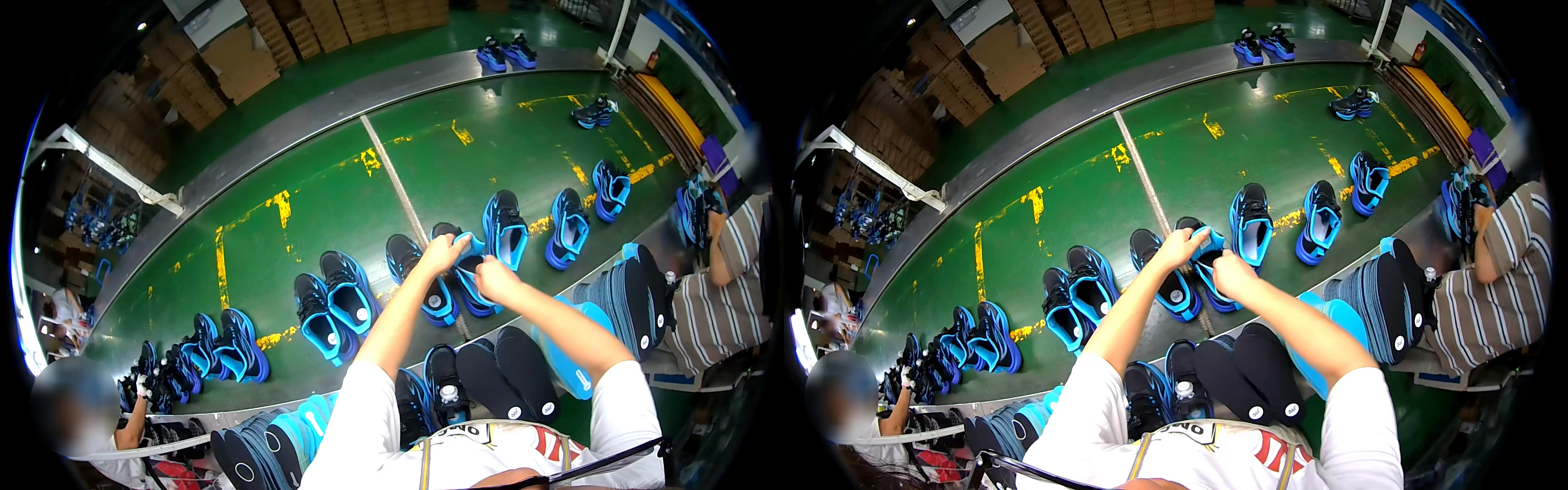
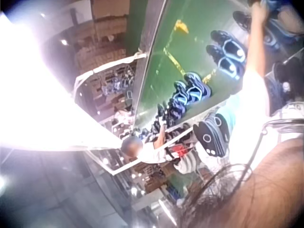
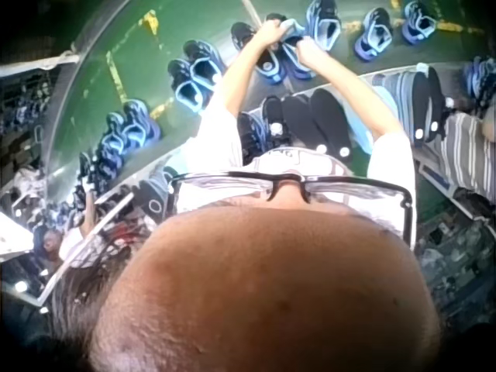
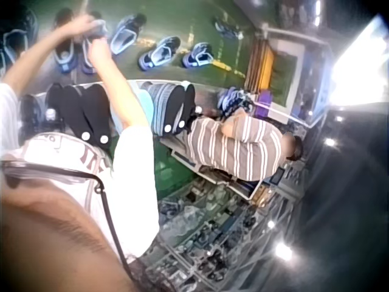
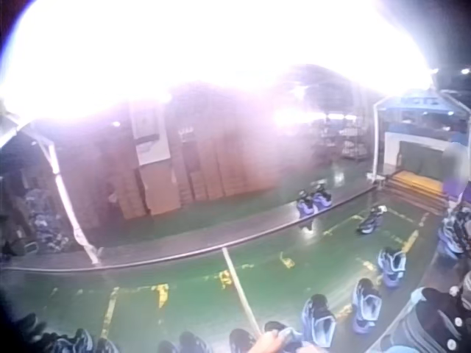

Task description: The person places insoles into shoes on a conveyor belt, stacks multiple insoles, and uses a machine to press them into place.

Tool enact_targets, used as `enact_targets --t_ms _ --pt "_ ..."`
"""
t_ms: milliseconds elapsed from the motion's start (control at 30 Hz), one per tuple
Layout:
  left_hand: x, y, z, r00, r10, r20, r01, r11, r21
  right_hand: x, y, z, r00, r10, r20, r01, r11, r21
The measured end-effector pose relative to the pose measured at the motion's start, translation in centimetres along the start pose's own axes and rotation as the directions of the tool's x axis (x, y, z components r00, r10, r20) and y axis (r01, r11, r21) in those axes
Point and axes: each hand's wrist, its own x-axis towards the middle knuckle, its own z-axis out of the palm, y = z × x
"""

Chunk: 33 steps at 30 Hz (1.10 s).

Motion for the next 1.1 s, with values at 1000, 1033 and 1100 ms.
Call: enact_targets --t_ms 1000,1033,1100 --pt "-0.5 0.1 0.1 0.994 -0.098 0.041 0.104 0.976 -0.192 3.1 -0.9 2.6 0.802 0.153 0.578 0.166 0.872 -0.461" --pt "-0.5 0.1 0.1 0.995 -0.095 0.042 0.101 0.978 -0.184 3.5 -1.1 2.2 0.746 0.176 0.642 0.209 0.854 -0.477" --pt "-0.5 -0.1 0.1 0.996 -0.088 0.03 0.092 0.979 -0.181 4.2 -1.5 1.6 0.648 0.208 0.733 0.288 0.824 -0.488"
